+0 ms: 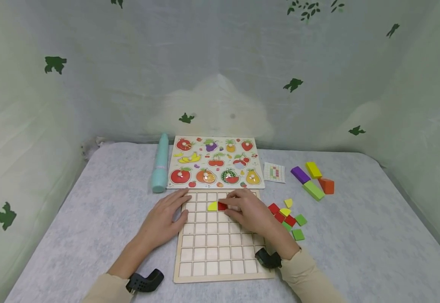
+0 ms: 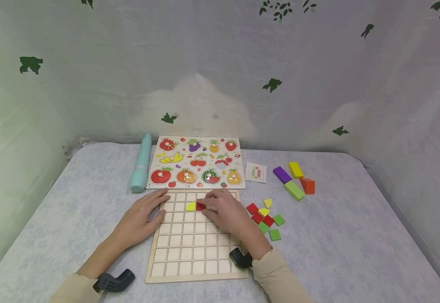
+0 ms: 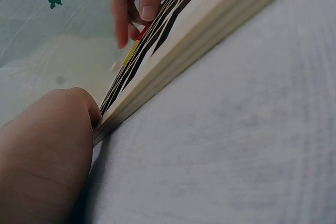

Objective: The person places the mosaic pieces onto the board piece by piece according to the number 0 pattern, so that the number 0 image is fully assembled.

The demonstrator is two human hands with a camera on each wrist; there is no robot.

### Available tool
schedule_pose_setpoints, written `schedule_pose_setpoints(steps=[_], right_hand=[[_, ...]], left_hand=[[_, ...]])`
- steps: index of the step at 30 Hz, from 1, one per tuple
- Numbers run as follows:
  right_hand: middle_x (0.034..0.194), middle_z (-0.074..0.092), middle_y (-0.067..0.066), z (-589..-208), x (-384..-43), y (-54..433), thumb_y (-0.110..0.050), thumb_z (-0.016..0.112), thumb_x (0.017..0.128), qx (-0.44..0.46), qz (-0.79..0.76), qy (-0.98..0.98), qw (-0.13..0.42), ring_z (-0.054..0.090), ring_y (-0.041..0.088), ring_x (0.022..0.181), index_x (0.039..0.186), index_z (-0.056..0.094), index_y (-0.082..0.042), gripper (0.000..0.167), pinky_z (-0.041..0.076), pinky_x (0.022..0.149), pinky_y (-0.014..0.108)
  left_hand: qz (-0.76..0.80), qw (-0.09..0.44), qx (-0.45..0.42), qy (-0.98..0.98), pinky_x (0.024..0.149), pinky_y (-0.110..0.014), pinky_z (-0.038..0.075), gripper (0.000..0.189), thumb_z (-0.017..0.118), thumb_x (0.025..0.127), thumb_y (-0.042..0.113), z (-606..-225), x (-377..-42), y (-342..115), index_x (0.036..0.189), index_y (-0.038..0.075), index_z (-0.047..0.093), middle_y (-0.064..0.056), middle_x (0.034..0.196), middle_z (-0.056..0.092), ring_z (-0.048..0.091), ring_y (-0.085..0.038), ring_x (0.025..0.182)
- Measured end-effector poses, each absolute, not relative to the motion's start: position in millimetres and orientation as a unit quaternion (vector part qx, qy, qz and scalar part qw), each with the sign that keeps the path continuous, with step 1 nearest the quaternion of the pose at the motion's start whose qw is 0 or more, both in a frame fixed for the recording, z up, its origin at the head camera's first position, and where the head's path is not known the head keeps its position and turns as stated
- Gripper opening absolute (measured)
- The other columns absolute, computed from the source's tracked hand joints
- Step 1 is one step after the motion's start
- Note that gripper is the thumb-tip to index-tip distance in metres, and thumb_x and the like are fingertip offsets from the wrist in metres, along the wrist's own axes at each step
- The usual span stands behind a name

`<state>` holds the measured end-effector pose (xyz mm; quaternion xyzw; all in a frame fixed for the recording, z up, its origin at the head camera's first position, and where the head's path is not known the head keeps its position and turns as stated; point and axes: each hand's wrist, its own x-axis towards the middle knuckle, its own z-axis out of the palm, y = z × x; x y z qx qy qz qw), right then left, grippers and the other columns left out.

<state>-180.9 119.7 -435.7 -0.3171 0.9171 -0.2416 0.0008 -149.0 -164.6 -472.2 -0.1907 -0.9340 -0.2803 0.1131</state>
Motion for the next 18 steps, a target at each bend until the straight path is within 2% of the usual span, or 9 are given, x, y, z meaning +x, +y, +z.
schedule_pose_setpoints(steps=[4,9,14,18], right_hand=[[0.134,0.065,0.002,-429,-179,123,-0.024,0.074,0.096,-0.302,-0.246,0.921,0.010,0.058,0.020,0.122,0.140,0.067,-0.023,0.044,0.056,0.098,0.039],[0.131,0.068,0.000,-419,-178,137,-0.023,0.075,0.095,-0.291,-0.246,0.924,0.024,0.059,0.022,0.125,0.134,0.071,-0.022,0.039,0.054,0.103,0.043],[0.127,0.070,0.003,-412,-180,159,-0.021,0.077,0.094,-0.270,-0.237,0.933,0.021,0.062,0.024,0.120,0.129,0.073,-0.016,0.036,0.056,0.098,0.045],[0.118,0.072,0.001,-409,-185,178,-0.022,0.078,0.093,-0.233,-0.239,0.942,0.027,0.063,0.023,0.111,0.126,0.074,-0.015,0.034,0.058,0.091,0.043]], left_hand=[[-0.283,0.101,-0.187,-0.935,0.118,-0.057,0.038,0.045,0.066,0.097,0.020,-472,-149,-165,0.140,0.006,0.063,-0.011,0.156,0.052,0.045,-0.032,0.146],[-0.285,0.103,-0.187,-0.935,0.118,-0.057,0.038,0.045,0.066,0.097,0.020,-473,-149,-165,0.140,0.006,0.063,-0.011,0.155,0.052,0.046,-0.032,0.146],[-0.286,0.113,-0.190,-0.932,0.117,-0.058,0.039,0.044,0.067,0.096,0.018,-473,-149,-166,0.138,0.005,0.064,-0.012,0.154,0.053,0.047,-0.033,0.144],[-0.287,0.114,-0.192,-0.932,0.116,-0.058,0.039,0.044,0.067,0.097,0.018,-473,-150,-166,0.138,0.005,0.064,-0.012,0.154,0.053,0.047,-0.033,0.144]])
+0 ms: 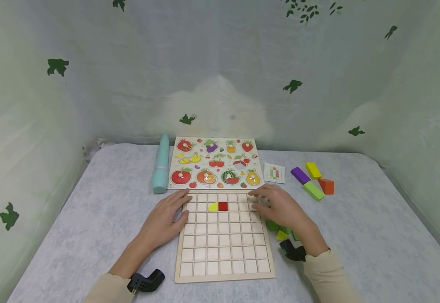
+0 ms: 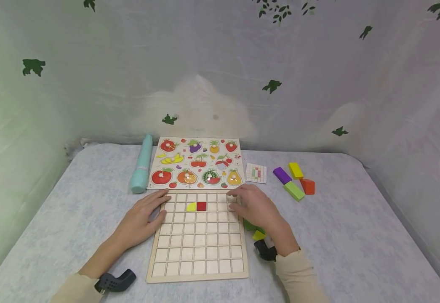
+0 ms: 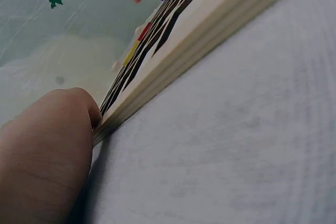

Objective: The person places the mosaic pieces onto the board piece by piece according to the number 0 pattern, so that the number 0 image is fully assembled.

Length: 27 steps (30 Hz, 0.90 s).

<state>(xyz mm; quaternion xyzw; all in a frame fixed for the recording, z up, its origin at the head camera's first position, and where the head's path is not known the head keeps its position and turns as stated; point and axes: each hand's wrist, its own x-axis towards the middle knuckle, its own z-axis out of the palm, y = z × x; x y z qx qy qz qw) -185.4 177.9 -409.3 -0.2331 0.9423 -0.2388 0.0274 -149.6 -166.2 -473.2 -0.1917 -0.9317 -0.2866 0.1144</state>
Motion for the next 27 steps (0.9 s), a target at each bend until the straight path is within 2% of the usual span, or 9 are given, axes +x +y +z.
schedule_pose_setpoints(steps=[9,18,23,27], right_hand=[[0.119,0.069,0.005,-404,-197,218,-0.027,0.075,0.095,-0.142,-0.270,0.950,0.072,0.063,0.024,0.106,0.130,0.065,-0.011,0.040,0.060,0.086,0.040],[0.104,0.067,0.007,-403,-200,248,-0.029,0.074,0.095,-0.062,-0.251,0.960,0.108,0.061,0.023,0.095,0.117,0.065,-0.008,0.032,0.054,0.074,0.030],[0.101,0.066,0.009,-408,-200,252,-0.031,0.078,0.092,-0.027,-0.234,0.962,0.141,0.059,0.023,0.091,0.115,0.062,-0.006,0.037,0.055,0.074,0.033],[0.102,0.066,0.009,-409,-200,249,-0.028,0.077,0.092,-0.023,-0.230,0.963,0.141,0.060,0.023,0.092,0.116,0.064,-0.006,0.035,0.057,0.077,0.035]], left_hand=[[-0.289,0.110,-0.190,-0.932,0.116,-0.059,0.039,0.044,0.067,0.097,0.018,-472,-148,-166,0.138,0.005,0.064,-0.012,0.155,0.053,0.047,-0.033,0.145],[-0.287,0.092,-0.185,-0.936,0.119,-0.056,0.037,0.046,0.065,0.098,0.021,-470,-149,-165,0.141,0.007,0.062,-0.009,0.156,0.051,0.045,-0.031,0.147],[-0.285,0.090,-0.181,-0.937,0.119,-0.056,0.037,0.046,0.065,0.098,0.021,-469,-148,-164,0.141,0.007,0.062,-0.009,0.157,0.051,0.045,-0.031,0.147],[-0.285,0.090,-0.179,-0.937,0.119,-0.056,0.037,0.046,0.065,0.098,0.021,-469,-148,-166,0.141,0.007,0.062,-0.009,0.157,0.051,0.045,-0.030,0.147]])
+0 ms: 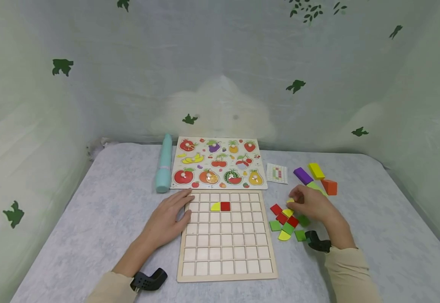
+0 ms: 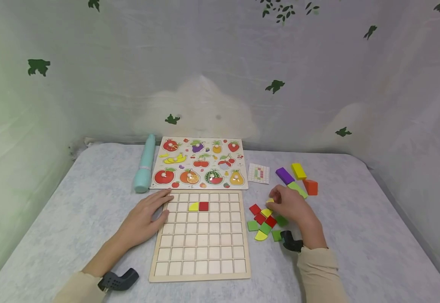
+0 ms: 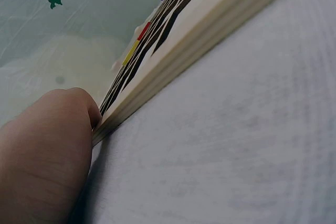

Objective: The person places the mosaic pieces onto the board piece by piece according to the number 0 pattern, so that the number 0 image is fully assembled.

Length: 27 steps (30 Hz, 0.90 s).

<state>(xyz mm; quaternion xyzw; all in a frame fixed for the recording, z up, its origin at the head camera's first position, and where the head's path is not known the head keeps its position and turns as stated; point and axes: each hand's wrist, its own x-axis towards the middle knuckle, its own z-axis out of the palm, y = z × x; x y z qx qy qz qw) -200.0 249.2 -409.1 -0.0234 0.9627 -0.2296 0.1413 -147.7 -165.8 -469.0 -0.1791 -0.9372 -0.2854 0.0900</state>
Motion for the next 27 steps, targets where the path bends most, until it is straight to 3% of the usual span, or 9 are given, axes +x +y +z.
schedule_pose_setpoints(steps=[12,23,27], right_hand=[[0.106,0.071,0.008,-409,-202,239,-0.022,0.075,0.094,-0.052,-0.223,0.965,0.127,0.065,0.024,0.097,0.119,0.069,-0.006,0.030,0.061,0.080,0.037],[0.114,0.070,0.008,-407,-200,210,-0.017,0.074,0.095,-0.141,-0.259,0.953,0.070,0.067,0.023,0.100,0.121,0.069,-0.007,0.028,0.061,0.088,0.042],[0.115,0.069,0.006,-405,-195,193,-0.015,0.074,0.095,-0.168,-0.276,0.944,0.064,0.065,0.020,0.098,0.121,0.068,-0.008,0.027,0.060,0.086,0.038]], left_hand=[[-0.289,0.095,-0.183,-0.935,0.119,-0.056,0.037,0.045,0.065,0.098,0.021,-471,-148,-166,0.141,0.007,0.063,-0.009,0.157,0.051,0.045,-0.030,0.147],[-0.281,0.109,-0.186,-0.935,0.116,-0.058,0.039,0.045,0.066,0.096,0.018,-471,-149,-165,0.139,0.005,0.064,-0.012,0.155,0.053,0.047,-0.033,0.144],[-0.281,0.105,-0.185,-0.936,0.116,-0.058,0.039,0.045,0.066,0.096,0.018,-471,-149,-165,0.139,0.005,0.064,-0.012,0.155,0.052,0.047,-0.033,0.145]])
